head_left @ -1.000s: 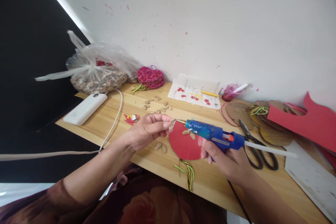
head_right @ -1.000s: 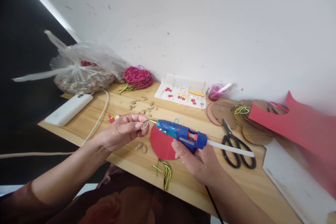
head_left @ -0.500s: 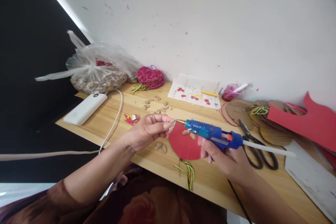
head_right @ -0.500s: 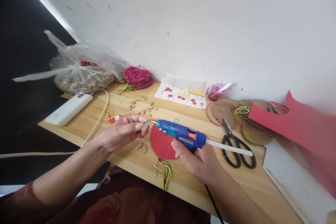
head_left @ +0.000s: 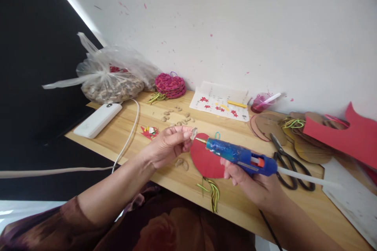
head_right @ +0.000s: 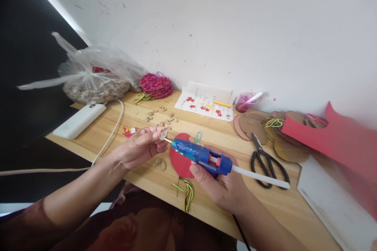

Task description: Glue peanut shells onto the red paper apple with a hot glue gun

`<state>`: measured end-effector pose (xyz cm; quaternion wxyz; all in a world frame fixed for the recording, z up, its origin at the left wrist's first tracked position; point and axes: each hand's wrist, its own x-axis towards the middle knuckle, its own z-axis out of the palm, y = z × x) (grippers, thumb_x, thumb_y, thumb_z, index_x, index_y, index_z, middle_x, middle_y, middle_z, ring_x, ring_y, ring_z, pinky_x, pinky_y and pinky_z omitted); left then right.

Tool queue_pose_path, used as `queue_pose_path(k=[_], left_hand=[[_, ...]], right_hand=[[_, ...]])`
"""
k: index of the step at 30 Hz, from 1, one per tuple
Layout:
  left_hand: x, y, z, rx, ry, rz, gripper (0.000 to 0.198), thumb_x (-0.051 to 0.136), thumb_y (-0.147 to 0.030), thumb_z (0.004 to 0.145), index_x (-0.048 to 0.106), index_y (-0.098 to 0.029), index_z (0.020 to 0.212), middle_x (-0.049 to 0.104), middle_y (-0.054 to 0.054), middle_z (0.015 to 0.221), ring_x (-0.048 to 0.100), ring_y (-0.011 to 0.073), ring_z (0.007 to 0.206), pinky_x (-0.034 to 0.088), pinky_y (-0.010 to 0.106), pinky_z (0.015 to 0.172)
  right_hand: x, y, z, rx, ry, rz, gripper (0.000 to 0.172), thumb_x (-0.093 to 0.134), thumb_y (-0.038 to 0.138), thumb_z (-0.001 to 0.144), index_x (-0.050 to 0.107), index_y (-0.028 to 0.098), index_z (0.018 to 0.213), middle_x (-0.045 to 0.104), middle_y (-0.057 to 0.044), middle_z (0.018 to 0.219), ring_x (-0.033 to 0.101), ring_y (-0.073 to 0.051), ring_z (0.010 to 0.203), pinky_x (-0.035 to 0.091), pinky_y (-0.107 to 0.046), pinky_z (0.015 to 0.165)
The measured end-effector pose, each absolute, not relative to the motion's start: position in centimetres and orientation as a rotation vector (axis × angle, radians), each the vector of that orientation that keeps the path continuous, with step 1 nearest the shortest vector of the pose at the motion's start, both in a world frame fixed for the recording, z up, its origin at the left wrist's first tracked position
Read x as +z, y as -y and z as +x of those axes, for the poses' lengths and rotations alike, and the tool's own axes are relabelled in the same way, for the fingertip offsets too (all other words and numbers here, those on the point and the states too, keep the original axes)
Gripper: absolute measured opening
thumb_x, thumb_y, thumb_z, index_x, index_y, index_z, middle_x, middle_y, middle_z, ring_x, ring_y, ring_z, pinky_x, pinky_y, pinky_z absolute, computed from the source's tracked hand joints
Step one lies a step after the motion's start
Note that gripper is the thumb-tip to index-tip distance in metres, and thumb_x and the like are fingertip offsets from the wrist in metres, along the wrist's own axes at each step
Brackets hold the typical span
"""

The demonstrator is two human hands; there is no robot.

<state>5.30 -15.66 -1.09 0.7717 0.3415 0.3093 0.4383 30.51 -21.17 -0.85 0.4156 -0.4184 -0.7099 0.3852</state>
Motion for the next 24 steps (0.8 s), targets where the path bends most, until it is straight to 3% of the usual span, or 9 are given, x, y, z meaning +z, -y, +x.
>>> queue_pose_path(k=[8,24], left_hand=[[-1.38,15.59,5.67,0.966,-0.707,0.739,0.034,0.092,-0.038,0.068,0.068,-0.014,0.071,0.053,-0.003,0.061,0.045,0.0074,0.058,0.037,0.022,0.059],[-1.40,15.59,5.48,0.960,-0.710,0.749,0.034,0.092,-0.038,0.067,0.070,-0.014,0.072,0.056,-0.002,0.061,0.047,0.0068,0.058,0.040,0.020,0.060]], right_hand=[[-0.23,21.05,30.40,0.901,1.879,-1.002,0.010,0.063,0.025,0.095,0.064,0.024,0.085,0.064,0.000,0.070,0.057,-0.015,0.057,0.048,-0.030,0.052],[-0.40,20.99,30.46,0.882,1.917,-1.013,0.006,0.061,0.025,0.096,0.065,0.025,0.092,0.065,0.000,0.071,0.060,-0.015,0.059,0.050,-0.029,0.051]])
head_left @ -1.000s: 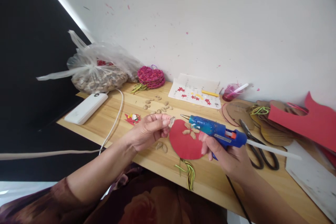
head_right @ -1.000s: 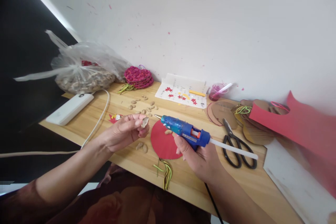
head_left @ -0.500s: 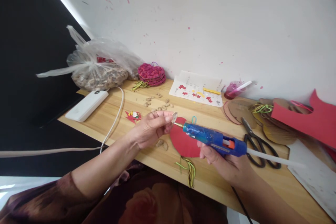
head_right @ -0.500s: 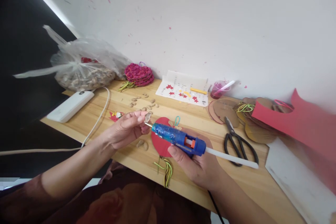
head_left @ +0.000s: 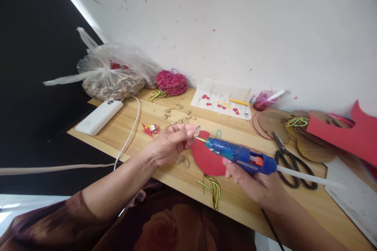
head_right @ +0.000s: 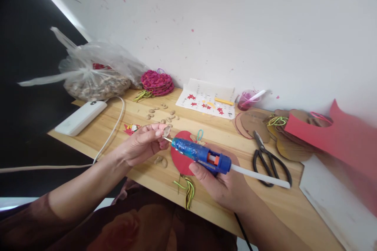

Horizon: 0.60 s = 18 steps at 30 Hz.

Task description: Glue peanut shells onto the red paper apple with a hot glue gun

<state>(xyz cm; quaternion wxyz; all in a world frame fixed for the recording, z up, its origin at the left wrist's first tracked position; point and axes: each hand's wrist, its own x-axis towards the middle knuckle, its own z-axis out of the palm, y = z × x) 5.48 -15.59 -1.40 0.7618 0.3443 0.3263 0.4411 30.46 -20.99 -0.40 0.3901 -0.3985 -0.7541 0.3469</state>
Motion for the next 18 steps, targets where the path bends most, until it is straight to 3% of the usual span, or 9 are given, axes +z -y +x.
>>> queue_pose_path(k=[6,18], left_hand=[[-1.34,15.57,5.40,0.969,-0.702,0.746,0.034,0.093,-0.038,0.066,0.071,-0.014,0.073,0.056,-0.002,0.061,0.045,0.0068,0.058,0.039,0.020,0.060],[-1.39,15.65,5.52,0.967,-0.700,0.766,0.035,0.091,-0.040,0.068,0.069,-0.014,0.073,0.054,-0.002,0.061,0.043,0.0077,0.059,0.038,0.021,0.060]], right_hand=[[-0.60,21.11,30.64,0.893,1.904,-1.045,0.011,0.062,0.029,0.096,0.064,0.024,0.086,0.065,-0.001,0.070,0.059,-0.016,0.057,0.051,-0.030,0.050],[-0.41,20.90,30.36,0.854,1.912,-1.029,0.005,0.065,0.025,0.093,0.065,0.024,0.089,0.066,-0.001,0.072,0.062,-0.017,0.062,0.053,-0.031,0.059]])
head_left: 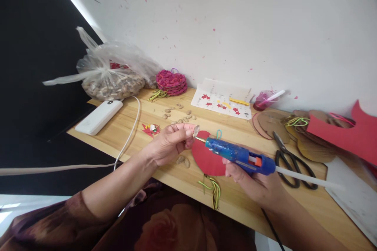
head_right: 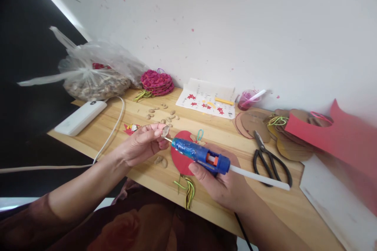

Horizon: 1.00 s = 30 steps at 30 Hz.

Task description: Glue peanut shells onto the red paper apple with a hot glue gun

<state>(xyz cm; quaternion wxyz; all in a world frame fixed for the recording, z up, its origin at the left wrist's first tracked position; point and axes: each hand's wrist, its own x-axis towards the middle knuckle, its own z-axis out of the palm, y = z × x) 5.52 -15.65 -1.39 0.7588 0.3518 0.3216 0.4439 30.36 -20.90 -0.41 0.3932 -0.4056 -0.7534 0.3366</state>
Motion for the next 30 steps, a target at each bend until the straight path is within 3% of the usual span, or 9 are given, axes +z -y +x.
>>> queue_pose_path(k=[3,8,11,14,18,21,25,30], left_hand=[[-1.2,15.6,5.6,0.964,-0.707,0.772,0.039,0.093,-0.041,0.066,0.066,-0.014,0.069,0.051,-0.003,0.061,0.044,0.0076,0.059,0.039,0.021,0.061],[-0.8,15.4,5.5,0.995,-0.730,0.766,0.039,0.093,-0.042,0.065,0.066,-0.014,0.070,0.050,-0.004,0.060,0.044,0.0069,0.059,0.039,0.019,0.058],[-0.7,15.6,5.5,0.994,-0.810,0.812,0.038,0.095,-0.040,0.061,0.069,-0.014,0.072,0.056,-0.003,0.062,0.047,0.0068,0.058,0.041,0.019,0.058],[-0.8,15.8,5.7,0.967,-0.952,0.966,0.037,0.096,-0.039,0.059,0.075,-0.014,0.078,0.065,0.000,0.069,0.051,0.0070,0.059,0.042,0.020,0.058],[-1.4,16.2,6.4,0.831,-1.088,1.282,0.028,0.089,-0.037,0.070,0.078,-0.015,0.083,0.066,0.001,0.066,0.049,0.0081,0.055,0.036,0.021,0.050],[-1.6,16.5,7.3,0.759,-1.173,1.508,0.020,0.084,-0.032,0.074,0.078,-0.015,0.082,0.065,0.000,0.062,0.047,0.0080,0.051,0.032,0.021,0.047],[-1.5,16.8,8.5,0.666,-1.352,1.903,0.008,0.075,-0.025,0.080,0.078,-0.018,0.081,0.069,0.000,0.065,0.053,0.0100,0.055,0.037,0.022,0.053],[-1.2,17.0,9.8,0.474,-1.466,2.229,0.009,0.069,-0.023,0.084,0.077,-0.020,0.086,0.073,0.001,0.077,0.061,0.0137,0.064,0.044,0.026,0.065]], right_hand=[[0.0,20.8,30.1,0.844,1.921,-1.024,0.003,0.067,0.026,0.092,0.066,0.024,0.091,0.067,-0.001,0.076,0.063,-0.017,0.066,0.054,-0.032,0.061],[-0.3,20.3,30.3,0.903,1.833,-1.134,0.016,0.067,0.034,0.094,0.067,0.022,0.083,0.066,-0.001,0.070,0.060,-0.015,0.059,0.051,-0.030,0.053],[-1.2,19.4,30.8,0.974,1.571,-1.267,0.026,0.065,0.044,0.095,0.069,0.021,0.084,0.068,-0.001,0.065,0.059,-0.013,0.050,0.049,-0.027,0.047],[-1.8,18.1,31.0,1.072,1.313,-1.294,0.035,0.069,0.054,0.090,0.069,0.020,0.081,0.069,-0.002,0.070,0.062,-0.012,0.052,0.050,-0.025,0.046],[-2.3,16.8,30.9,1.197,1.035,-1.255,0.043,0.079,0.061,0.077,0.068,0.020,0.075,0.067,-0.002,0.073,0.066,-0.013,0.059,0.051,-0.022,0.042],[-2.7,16.6,30.7,1.261,1.020,-1.261,0.044,0.080,0.062,0.076,0.068,0.019,0.073,0.068,-0.003,0.072,0.066,-0.013,0.059,0.051,-0.022,0.042],[-3.3,16.7,30.6,1.271,1.033,-1.274,0.043,0.076,0.061,0.080,0.068,0.020,0.073,0.069,-0.002,0.067,0.065,-0.013,0.057,0.051,-0.022,0.045],[-3.8,16.6,30.4,1.276,1.016,-1.269,0.046,0.077,0.065,0.077,0.069,0.020,0.071,0.068,-0.001,0.066,0.064,-0.013,0.054,0.051,-0.022,0.045]])
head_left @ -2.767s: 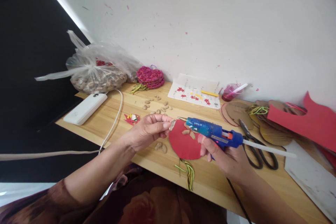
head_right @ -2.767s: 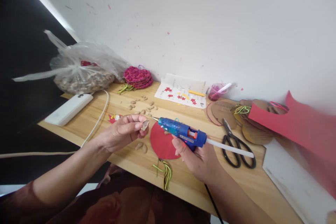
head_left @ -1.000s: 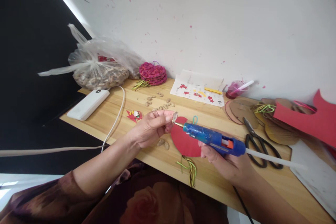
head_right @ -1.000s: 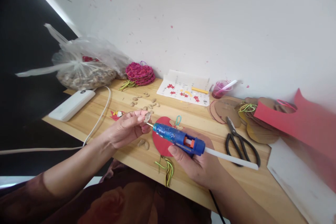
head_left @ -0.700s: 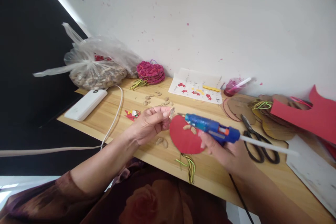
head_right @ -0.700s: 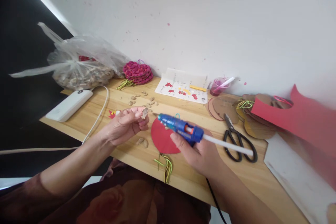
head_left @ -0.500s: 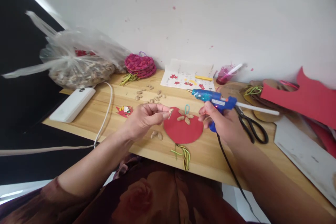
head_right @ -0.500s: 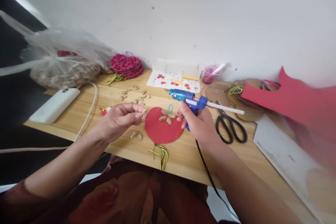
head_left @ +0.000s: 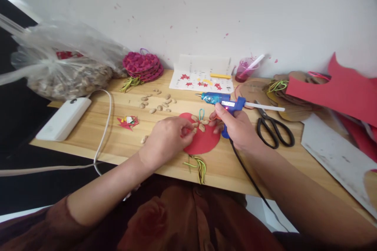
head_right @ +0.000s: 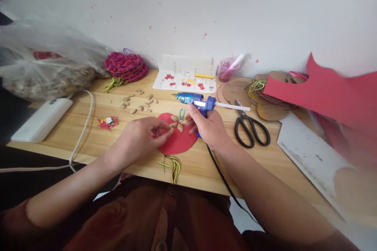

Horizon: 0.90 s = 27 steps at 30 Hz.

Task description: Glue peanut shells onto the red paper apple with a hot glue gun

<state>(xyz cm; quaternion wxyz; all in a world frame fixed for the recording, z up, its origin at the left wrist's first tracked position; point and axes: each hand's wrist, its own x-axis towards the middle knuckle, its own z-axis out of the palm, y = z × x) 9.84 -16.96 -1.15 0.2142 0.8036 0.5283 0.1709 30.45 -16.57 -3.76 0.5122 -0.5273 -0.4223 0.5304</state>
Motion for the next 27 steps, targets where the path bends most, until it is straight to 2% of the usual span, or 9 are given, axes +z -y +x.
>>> queue_pose_path(k=[9,17,22,27], left_hand=[[-1.14,17.00,10.81,0.241,-1.550,2.478,0.012,0.064,-0.025,0.090,0.074,-0.018,0.090,0.074,0.008,0.084,0.069,0.0237,0.079,0.051,0.035,0.076],[-1.44,16.86,10.81,0.242,-1.500,2.588,0.012,0.062,-0.024,0.091,0.072,-0.017,0.088,0.074,0.008,0.083,0.070,0.0245,0.078,0.053,0.035,0.074],[-1.66,16.81,10.76,0.277,-1.482,2.643,0.013,0.062,-0.023,0.091,0.071,-0.017,0.084,0.073,0.007,0.080,0.068,0.0225,0.073,0.052,0.034,0.072],[-1.67,16.82,10.77,0.228,-1.488,2.657,0.012,0.063,-0.023,0.091,0.072,-0.017,0.087,0.073,0.008,0.081,0.069,0.0245,0.076,0.052,0.035,0.073]], right_hand=[[-4.42,16.50,30.50,1.285,1.057,-1.332,0.047,0.072,0.066,0.081,0.069,0.020,0.074,0.069,-0.002,0.064,0.066,-0.014,0.056,0.051,-0.022,0.046],[-4.03,16.43,30.30,1.278,1.058,-1.340,0.050,0.073,0.069,0.078,0.068,0.020,0.072,0.069,-0.002,0.062,0.063,-0.012,0.050,0.051,-0.022,0.045],[-4.19,16.43,30.32,1.282,1.067,-1.332,0.048,0.072,0.068,0.080,0.069,0.020,0.072,0.069,-0.002,0.062,0.063,-0.012,0.050,0.051,-0.023,0.046],[-4.50,16.42,30.44,1.282,1.065,-1.352,0.048,0.072,0.066,0.081,0.069,0.020,0.073,0.069,-0.002,0.062,0.063,-0.012,0.050,0.051,-0.023,0.046]])
